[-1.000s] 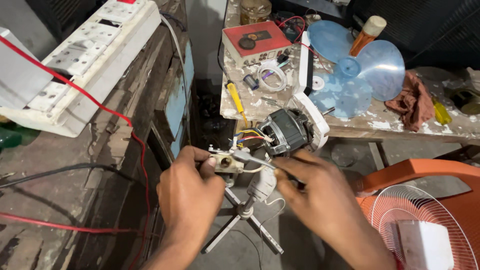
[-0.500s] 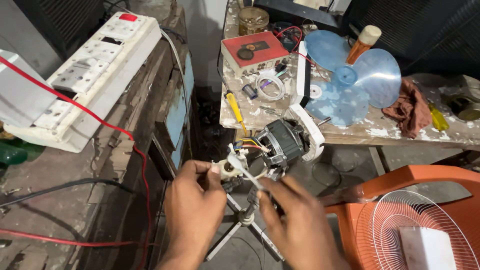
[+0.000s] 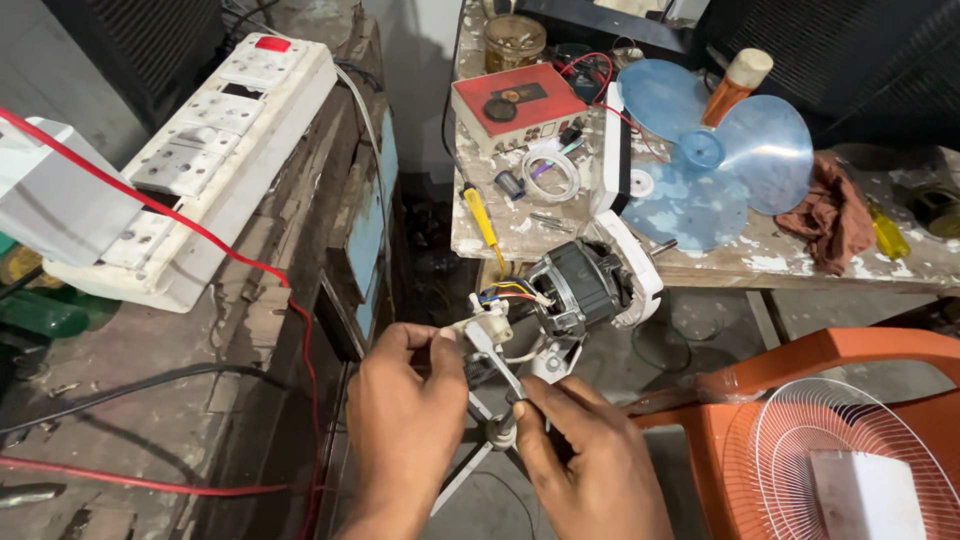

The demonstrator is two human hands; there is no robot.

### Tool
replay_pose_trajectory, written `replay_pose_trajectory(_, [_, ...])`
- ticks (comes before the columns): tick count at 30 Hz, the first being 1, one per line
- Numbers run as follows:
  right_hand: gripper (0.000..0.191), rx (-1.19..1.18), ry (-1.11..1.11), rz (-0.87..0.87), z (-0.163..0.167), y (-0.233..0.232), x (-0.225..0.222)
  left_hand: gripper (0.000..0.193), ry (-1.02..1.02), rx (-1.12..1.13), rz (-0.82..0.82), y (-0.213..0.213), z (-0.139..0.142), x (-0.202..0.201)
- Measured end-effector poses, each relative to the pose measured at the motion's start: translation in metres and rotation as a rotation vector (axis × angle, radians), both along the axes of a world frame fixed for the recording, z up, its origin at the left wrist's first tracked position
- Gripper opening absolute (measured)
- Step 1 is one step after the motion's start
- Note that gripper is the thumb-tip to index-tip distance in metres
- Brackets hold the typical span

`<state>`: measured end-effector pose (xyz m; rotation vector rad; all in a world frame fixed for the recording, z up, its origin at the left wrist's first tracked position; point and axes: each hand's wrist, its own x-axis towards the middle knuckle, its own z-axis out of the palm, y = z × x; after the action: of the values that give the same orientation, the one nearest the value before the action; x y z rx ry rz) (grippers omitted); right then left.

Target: The person repairs a pedestal fan motor at a workbench. They use a screwdriver and a spanner to loosen and remove parts from the motor housing, handle the motor windings and wiring, attach a blue wire connector, and reassemble and tighten the motor components with the screwdriver.

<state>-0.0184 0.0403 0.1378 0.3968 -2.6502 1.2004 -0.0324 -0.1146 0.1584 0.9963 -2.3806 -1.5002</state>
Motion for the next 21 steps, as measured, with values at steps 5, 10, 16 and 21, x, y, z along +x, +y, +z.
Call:
replay_pose_trajectory(5, [0.028, 0.113, -0.038, 0.025, 0.016, 0.013, -0.013, 0.028, -0.001, -0.020, -0.011, 0.000, 0.005, 0.001])
replay_pose_trajectory(10, [0.032, 0.106, -0.041, 0.070, 0.017, 0.011, -0.008, 0.026, -0.020, -0.046, -0.018, 0.001, 0.006, 0.002])
replay_pose_trajectory(16, [0.029, 0.090, -0.104, 0.049, 0.022, 0.012, -0.009, 0.023, 0.041, -0.083, -0.037, 0.001, 0.002, 0.004])
replay_pose_trajectory(21, [0.029, 0.182, -0.070, -0.007, 0.028, 0.012, -0.009, 0.021, 0.211, -0.152, -0.100, 0.001, -0.008, 0.006])
